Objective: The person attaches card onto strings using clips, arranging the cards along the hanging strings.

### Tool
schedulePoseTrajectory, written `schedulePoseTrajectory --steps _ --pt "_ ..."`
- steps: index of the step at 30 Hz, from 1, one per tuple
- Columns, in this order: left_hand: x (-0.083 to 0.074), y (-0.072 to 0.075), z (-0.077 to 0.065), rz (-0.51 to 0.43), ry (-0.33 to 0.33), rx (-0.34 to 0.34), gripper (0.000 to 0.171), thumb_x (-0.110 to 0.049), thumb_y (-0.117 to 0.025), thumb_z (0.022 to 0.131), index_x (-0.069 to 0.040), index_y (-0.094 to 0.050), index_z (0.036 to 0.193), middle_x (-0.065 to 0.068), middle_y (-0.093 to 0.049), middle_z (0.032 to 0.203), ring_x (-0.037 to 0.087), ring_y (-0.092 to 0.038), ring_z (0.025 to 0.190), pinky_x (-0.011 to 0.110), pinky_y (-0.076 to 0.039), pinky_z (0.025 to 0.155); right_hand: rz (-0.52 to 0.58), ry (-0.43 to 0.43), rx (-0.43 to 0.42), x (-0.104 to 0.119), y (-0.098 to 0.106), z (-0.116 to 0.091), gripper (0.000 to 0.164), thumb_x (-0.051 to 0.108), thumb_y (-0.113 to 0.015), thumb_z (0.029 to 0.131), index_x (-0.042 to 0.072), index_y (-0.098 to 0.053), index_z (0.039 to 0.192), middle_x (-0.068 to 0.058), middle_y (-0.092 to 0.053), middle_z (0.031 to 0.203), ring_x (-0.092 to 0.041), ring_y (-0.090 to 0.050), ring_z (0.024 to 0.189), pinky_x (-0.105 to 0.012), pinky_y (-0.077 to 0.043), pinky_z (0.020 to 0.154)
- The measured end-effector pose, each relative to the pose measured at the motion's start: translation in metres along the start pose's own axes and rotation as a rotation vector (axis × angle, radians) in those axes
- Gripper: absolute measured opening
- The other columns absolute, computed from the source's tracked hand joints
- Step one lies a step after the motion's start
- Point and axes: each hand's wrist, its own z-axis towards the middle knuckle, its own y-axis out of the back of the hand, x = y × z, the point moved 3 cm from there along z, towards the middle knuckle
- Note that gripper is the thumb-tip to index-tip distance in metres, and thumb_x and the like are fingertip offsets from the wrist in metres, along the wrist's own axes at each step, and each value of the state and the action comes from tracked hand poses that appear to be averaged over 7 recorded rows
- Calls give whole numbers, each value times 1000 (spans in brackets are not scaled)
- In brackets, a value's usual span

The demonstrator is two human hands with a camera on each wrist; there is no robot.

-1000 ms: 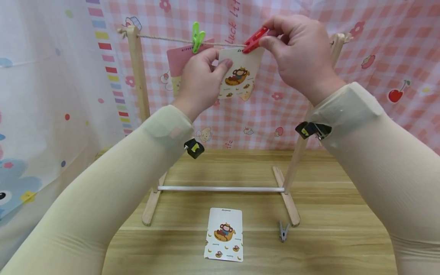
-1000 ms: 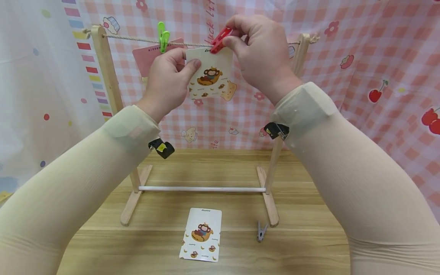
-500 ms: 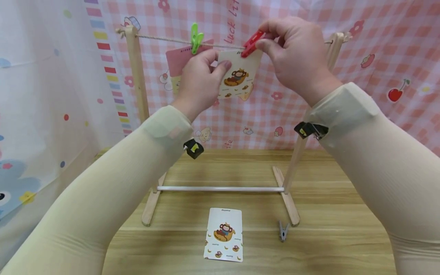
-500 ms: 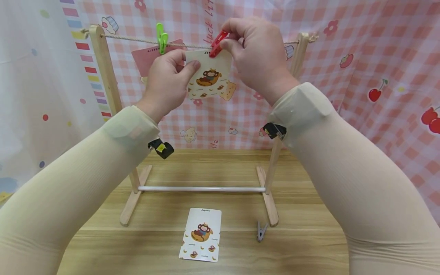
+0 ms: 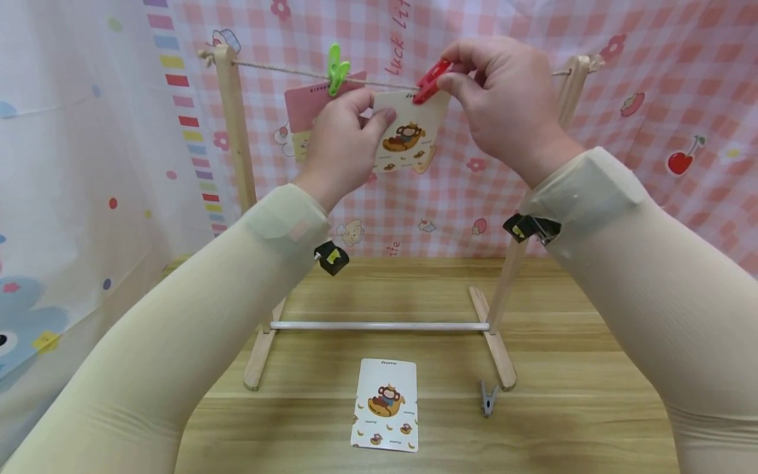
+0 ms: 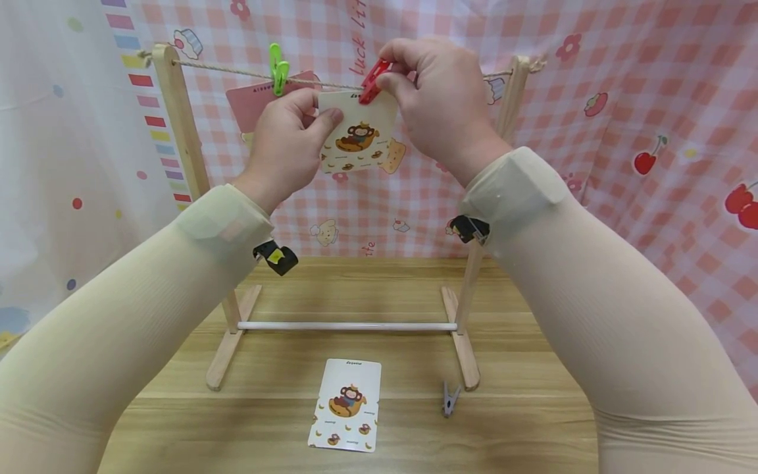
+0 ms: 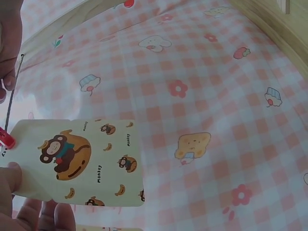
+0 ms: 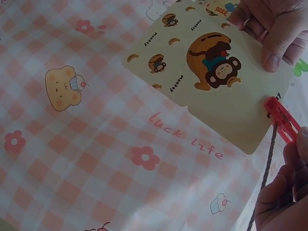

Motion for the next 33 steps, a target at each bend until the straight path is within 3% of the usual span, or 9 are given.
schedulePoseTrajectory --steps 8,15,22,29,33 --pt "0 0 1 25 8 11 24 -34 -57 109 -19 -68 125 1 -75 129 11 -73 108 29 -62 82 -23 7 16 3 0 1 24 31 -63 107 15 -79 115 3 -73 106 -7 -49 75 -24 -38 64" --pt "0 -1 0 30 16 21 25 -35 -56 110 -20 -68 126 1 -75 129 15 -73 100 30 -60 72 -41 9 24 3 -1 1 24 31 -62 107 17 -79 114 4 -74 106 -7 -50 74 -24 -39 63" --pt "1 -2 0 50 21 30 26 -37 -55 110 -21 -67 127 1 -75 126 17 -73 96 30 -60 70 -40 15 49 3 -3 1 23 29 -61 108 17 -79 116 3 -72 106 -7 -50 78 -22 -40 67" --pt "2 -3 0 49 23 43 25 -36 -55 110 -22 -67 127 0 -74 129 13 -71 108 31 -61 86 -63 9 70 3 -3 0 24 30 -60 108 19 -78 120 4 -72 107 -10 -49 75 -25 -39 62" --pt "3 -3 0 60 16 44 25 -36 -55 110 -21 -66 127 0 -74 128 13 -71 106 30 -60 82 -73 10 90 3 -4 0 26 30 -60 108 19 -76 126 3 -71 109 -10 -51 75 -25 -40 63"
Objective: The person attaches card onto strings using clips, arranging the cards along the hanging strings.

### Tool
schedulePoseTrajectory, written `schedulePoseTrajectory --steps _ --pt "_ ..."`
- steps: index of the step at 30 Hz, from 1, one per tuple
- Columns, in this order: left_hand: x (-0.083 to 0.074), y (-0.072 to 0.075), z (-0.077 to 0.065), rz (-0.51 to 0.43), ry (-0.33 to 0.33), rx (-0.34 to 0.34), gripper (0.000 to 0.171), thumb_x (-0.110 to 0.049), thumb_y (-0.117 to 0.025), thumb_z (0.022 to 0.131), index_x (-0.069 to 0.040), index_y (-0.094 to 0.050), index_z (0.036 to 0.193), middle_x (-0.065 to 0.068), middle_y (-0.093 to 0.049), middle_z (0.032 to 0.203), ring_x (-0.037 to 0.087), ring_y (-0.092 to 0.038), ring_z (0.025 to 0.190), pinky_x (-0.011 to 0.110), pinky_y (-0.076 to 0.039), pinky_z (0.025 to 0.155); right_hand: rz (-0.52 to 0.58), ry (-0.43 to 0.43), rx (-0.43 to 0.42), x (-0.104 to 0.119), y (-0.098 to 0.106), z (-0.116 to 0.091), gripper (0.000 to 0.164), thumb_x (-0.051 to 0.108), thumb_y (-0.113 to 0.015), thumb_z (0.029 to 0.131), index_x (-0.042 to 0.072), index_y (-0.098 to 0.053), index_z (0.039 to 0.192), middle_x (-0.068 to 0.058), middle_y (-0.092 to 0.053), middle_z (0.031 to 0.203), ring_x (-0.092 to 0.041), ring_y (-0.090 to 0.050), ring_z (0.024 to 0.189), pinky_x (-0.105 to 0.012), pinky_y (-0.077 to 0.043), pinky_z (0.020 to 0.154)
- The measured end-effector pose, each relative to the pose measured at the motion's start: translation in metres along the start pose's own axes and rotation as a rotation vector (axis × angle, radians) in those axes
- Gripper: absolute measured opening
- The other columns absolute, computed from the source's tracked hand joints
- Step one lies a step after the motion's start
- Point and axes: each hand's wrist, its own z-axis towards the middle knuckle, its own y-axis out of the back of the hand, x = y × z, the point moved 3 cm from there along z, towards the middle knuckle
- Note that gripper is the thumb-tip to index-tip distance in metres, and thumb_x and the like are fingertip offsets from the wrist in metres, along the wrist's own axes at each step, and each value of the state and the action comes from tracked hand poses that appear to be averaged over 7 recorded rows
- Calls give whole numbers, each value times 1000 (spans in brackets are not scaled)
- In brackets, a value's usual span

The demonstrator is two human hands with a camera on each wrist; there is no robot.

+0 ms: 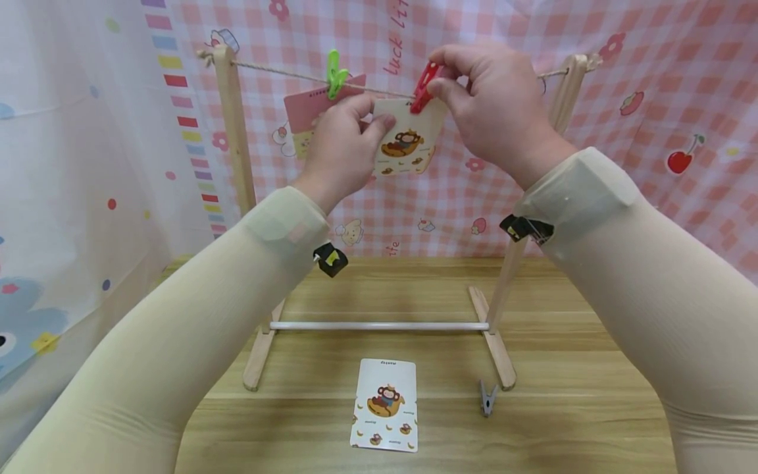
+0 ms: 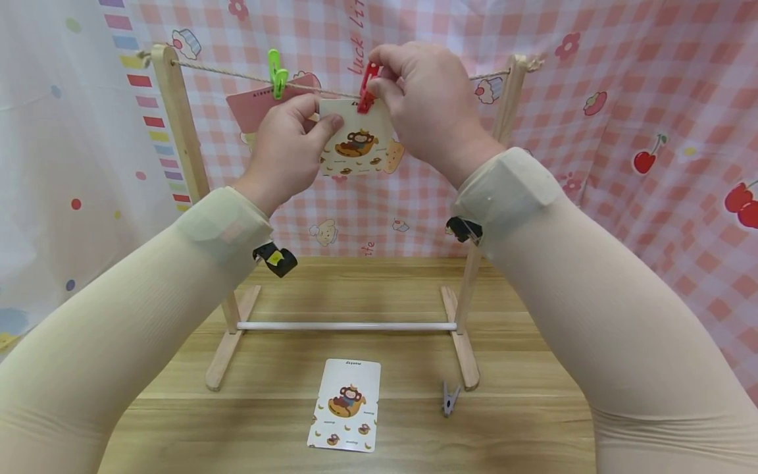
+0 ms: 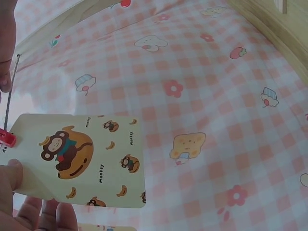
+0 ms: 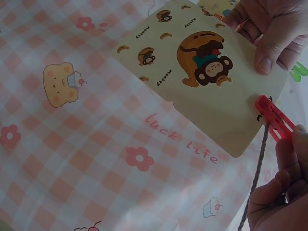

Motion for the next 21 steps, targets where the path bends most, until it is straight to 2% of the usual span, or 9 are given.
schedulePoseTrajectory --steps 2,7,12,15,21 --pt "0 0 0 4 -1 -1 26 -36 -55 110 -21 -66 127 0 -74 128 13 -71 104 30 -60 79 -4 4 9 0 -1 0 27 30 -60 109 19 -75 127 2 -71 109 -10 -52 77 -25 -41 65" --pt "0 0 -1 8 3 2 27 -37 -54 110 -21 -66 129 1 -74 129 13 -71 103 29 -60 81 -5 19 13 1 -1 0 29 29 -60 109 18 -73 132 0 -71 112 -10 -50 78 -24 -40 68" --pt "-1 1 0 -10 -5 -5 26 -37 -54 110 -20 -66 127 1 -74 126 16 -73 99 30 -62 75 9 23 -1 3 -2 -1 37 29 -59 109 18 -64 144 -3 -73 121 -10 -50 89 -21 -41 76" --pt "-2 1 0 -27 -14 -7 26 -36 -56 109 -20 -66 127 1 -74 127 14 -73 102 30 -63 80 25 24 -11 4 -2 -2 43 29 -58 109 16 -56 150 -3 -72 125 -10 -48 93 -21 -41 78" --pt "-2 3 2 -76 -26 -12 25 -34 -56 110 -20 -66 128 1 -74 126 12 -72 107 30 -62 87 56 41 -59 6 0 -8 47 28 -57 109 12 -51 154 -1 -70 126 -5 -46 84 -20 -41 80"
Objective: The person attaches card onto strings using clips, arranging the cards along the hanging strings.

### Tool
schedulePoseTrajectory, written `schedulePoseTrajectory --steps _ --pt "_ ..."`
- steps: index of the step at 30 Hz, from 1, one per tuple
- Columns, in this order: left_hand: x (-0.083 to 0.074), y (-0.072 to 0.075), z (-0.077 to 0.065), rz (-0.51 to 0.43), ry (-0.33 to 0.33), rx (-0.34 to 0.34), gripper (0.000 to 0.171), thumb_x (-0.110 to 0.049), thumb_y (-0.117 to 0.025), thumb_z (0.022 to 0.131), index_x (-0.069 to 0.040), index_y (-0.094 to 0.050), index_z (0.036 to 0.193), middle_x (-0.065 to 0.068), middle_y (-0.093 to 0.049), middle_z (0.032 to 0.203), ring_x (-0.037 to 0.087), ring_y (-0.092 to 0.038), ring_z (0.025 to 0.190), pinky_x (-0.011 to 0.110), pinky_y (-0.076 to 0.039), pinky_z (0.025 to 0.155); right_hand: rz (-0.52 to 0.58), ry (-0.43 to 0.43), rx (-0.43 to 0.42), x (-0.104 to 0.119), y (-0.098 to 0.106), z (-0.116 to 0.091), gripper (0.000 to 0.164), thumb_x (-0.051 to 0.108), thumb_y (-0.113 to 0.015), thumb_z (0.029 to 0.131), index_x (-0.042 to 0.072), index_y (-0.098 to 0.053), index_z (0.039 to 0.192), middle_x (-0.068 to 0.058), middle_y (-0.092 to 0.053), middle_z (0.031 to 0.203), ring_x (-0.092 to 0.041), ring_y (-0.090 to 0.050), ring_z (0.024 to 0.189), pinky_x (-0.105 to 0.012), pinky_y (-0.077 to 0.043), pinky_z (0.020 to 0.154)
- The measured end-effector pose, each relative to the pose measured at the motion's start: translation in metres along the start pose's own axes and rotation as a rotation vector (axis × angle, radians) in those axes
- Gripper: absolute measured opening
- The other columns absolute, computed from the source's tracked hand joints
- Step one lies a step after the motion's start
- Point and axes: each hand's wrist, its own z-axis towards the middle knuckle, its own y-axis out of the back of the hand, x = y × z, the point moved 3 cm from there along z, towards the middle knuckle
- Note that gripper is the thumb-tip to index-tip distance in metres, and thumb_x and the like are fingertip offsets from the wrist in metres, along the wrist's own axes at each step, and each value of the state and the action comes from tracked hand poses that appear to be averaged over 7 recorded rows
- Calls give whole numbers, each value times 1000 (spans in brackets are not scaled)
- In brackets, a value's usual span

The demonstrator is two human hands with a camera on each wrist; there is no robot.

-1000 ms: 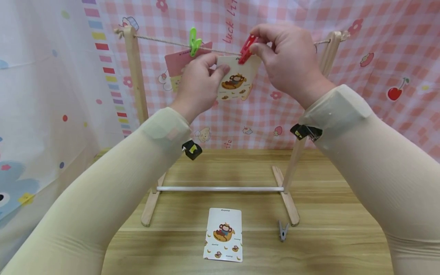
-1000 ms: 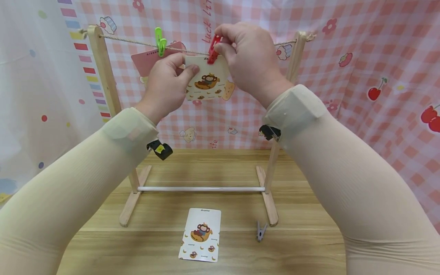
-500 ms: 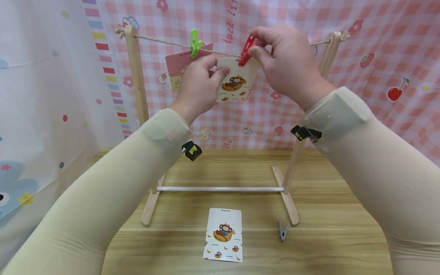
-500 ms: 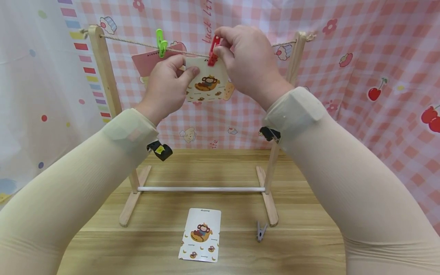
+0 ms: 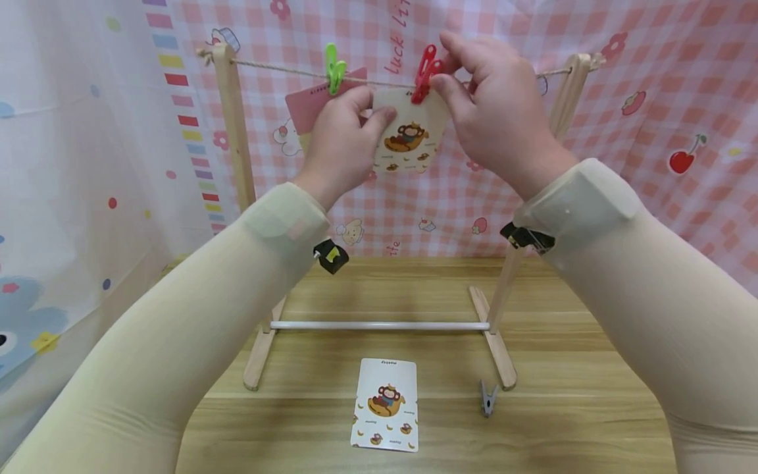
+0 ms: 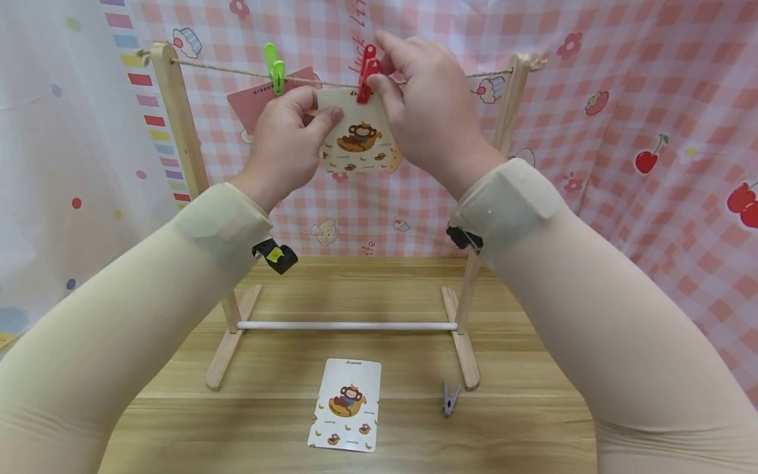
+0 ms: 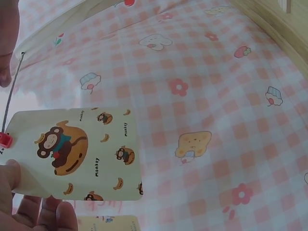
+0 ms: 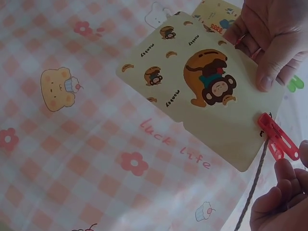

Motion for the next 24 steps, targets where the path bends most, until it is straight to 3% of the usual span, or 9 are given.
schedulePoseTrajectory --steps 6,11,19,24 --pt "2 1 1 -19 4 5 26 -33 -56 110 -17 -65 128 2 -74 126 13 -72 110 29 -60 95 79 5 -57 -1 2 -11 45 24 -60 109 14 -55 152 -3 -69 129 -4 -50 88 -19 -42 83" --pt "2 2 0 -44 3 0 26 -35 -55 110 -18 -64 128 1 -74 121 13 -72 104 28 -60 91 114 4 -68 -5 1 -23 43 21 -61 108 11 -58 149 -5 -68 132 -5 -56 97 -17 -46 84" --pt "3 3 -3 -55 -23 -26 27 -35 -54 110 -16 -62 128 0 -69 115 13 -68 102 27 -58 91 128 29 -67 -14 -3 -48 40 19 -63 106 8 -63 145 -9 -68 128 -7 -59 95 -15 -49 82" --pt "7 3 -5 -53 -57 -44 27 -30 -55 110 -13 -61 129 -1 -64 110 12 -61 97 23 -55 85 125 25 -41 -22 -6 -62 39 17 -64 106 6 -64 143 -11 -68 127 -11 -59 97 -16 -48 83"
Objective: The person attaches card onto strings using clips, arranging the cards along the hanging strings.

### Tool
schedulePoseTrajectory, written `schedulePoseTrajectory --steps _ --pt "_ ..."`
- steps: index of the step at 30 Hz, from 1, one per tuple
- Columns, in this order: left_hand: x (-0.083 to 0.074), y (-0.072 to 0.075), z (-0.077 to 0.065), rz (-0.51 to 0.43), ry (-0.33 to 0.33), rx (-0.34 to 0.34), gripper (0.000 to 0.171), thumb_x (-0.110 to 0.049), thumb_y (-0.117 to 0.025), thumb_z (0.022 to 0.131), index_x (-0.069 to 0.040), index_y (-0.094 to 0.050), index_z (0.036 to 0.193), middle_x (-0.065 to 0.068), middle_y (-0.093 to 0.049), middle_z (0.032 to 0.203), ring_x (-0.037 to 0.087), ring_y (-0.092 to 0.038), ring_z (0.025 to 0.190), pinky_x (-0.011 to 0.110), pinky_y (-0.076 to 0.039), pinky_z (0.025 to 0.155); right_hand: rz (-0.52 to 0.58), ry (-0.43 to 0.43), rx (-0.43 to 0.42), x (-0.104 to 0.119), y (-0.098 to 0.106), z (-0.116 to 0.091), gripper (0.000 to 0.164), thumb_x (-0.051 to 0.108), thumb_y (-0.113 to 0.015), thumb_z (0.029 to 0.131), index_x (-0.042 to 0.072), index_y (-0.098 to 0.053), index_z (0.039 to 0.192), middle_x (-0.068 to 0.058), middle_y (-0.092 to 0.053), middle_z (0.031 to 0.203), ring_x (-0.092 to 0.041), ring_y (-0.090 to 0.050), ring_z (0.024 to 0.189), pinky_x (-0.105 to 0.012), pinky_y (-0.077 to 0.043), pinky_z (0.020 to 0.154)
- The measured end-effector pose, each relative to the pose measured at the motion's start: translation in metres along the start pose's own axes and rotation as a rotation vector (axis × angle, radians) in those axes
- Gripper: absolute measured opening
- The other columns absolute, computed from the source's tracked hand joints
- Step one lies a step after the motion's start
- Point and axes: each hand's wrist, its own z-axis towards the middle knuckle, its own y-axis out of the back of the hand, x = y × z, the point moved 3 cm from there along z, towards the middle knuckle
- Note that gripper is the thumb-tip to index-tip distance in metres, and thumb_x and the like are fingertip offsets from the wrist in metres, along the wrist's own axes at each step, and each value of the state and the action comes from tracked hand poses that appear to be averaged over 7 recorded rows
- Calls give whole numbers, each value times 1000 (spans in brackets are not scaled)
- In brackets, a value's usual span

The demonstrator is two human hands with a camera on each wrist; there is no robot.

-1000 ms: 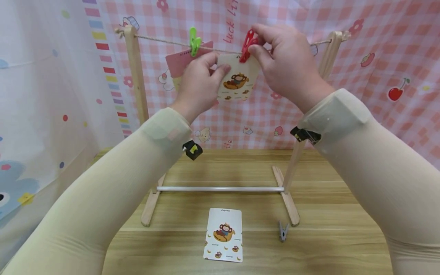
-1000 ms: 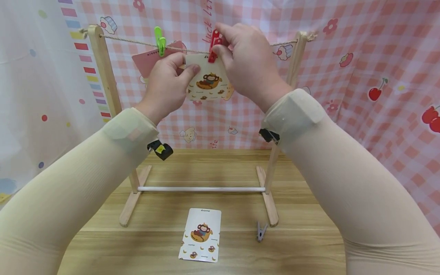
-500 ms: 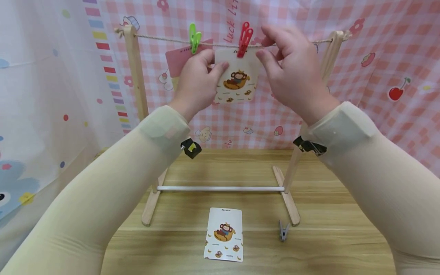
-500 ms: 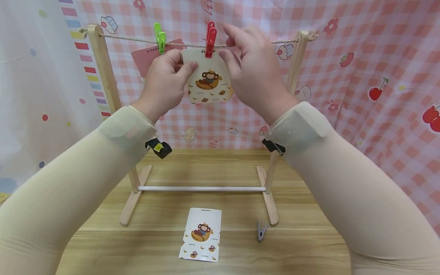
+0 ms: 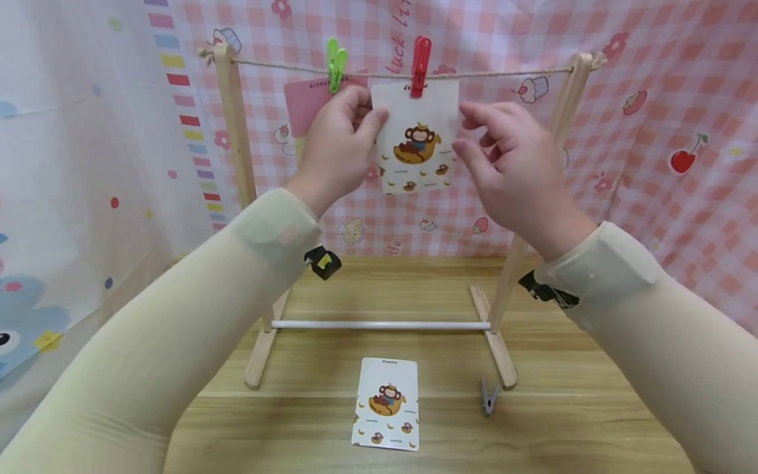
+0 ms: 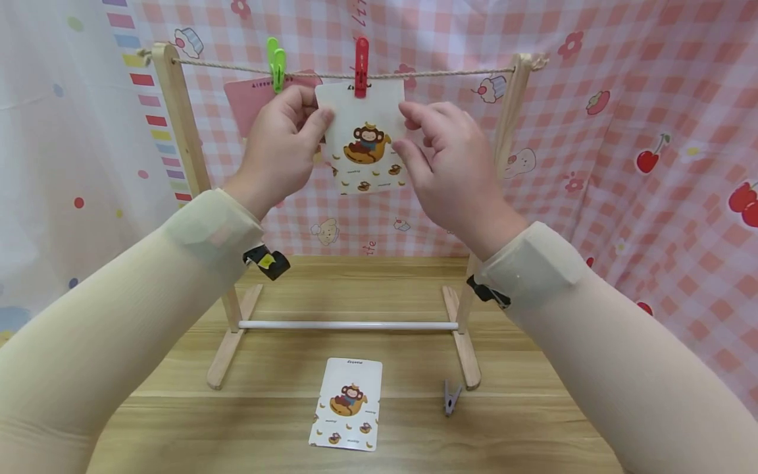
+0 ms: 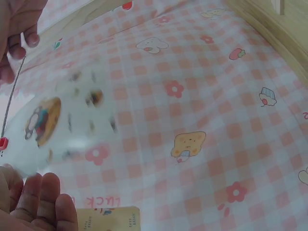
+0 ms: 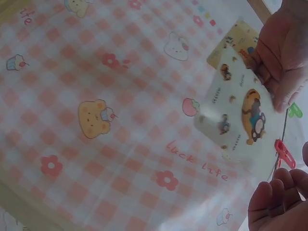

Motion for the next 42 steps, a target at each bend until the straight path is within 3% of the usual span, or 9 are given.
schedulePoseTrajectory --steps 6,12,19,23,26,29,31,35,42 --pt "3 3 -8 -29 -24 13 28 -25 -56 110 -12 -58 135 0 -65 111 14 -61 96 24 -55 84 7 -20 17 -11 -1 -16 38 14 -66 104 4 -65 141 -15 -68 128 -23 -61 102 -18 -47 83" --pt "10 7 -23 -55 -14 52 35 -23 -58 109 -13 -51 142 1 -66 118 17 -67 99 25 -59 87 26 -32 44 -22 -3 -30 38 15 -67 104 2 -65 140 -16 -68 126 -23 -60 102 -19 -46 83" --pt "26 15 -38 -36 -69 69 29 -20 -59 109 -9 -55 135 4 -67 117 16 -68 98 26 -59 89 11 -56 101 -36 -7 -46 39 15 -68 104 7 -65 141 -15 -66 133 -23 -61 102 -12 -47 79" --pt "35 18 -48 -12 -110 98 23 -18 -60 108 -6 -61 128 7 -69 110 18 -67 91 23 -57 78 46 -73 144 -43 -9 -56 41 14 -70 103 5 -64 142 -16 -64 135 -25 -61 103 -9 -47 78" --pt "43 18 -57 42 -152 155 22 -18 -62 107 -5 -64 125 8 -72 105 18 -66 87 23 -55 70 24 -73 186 -48 -13 -63 41 15 -70 103 3 -63 141 -16 -66 132 -25 -64 103 -14 -49 80" --pt "53 15 -69 137 -195 246 22 -21 -64 107 -7 -66 125 4 -74 106 15 -68 87 27 -56 71 -10 -74 253 -53 -18 -71 39 17 -70 103 2 -65 139 -14 -70 125 -23 -66 99 -24 -54 81" --pt "61 12 -77 208 -205 319 25 -24 -65 106 -9 -66 127 3 -75 111 14 -71 92 31 -60 77 -26 -88 317 -57 -23 -77 37 17 -70 103 3 -66 137 -10 -73 118 -20 -67 95 -30 -56 79" --pt "80 5 -92 346 -203 444 33 -30 -67 105 -12 -66 132 4 -73 126 19 -72 108 42 -61 92 -39 -133 450 -67 -32 -92 31 18 -71 102 5 -70 131 -4 -74 101 -16 -65 84 -30 -55 72" --pt "116 -12 -116 493 -177 570 52 -40 -70 102 -11 -60 144 8 -64 147 30 -58 139 51 -46 118 -45 -231 666 -85 -46 -115 33 24 -72 102 4 -71 128 0 -72 92 -11 -62 78 -29 -53 68"
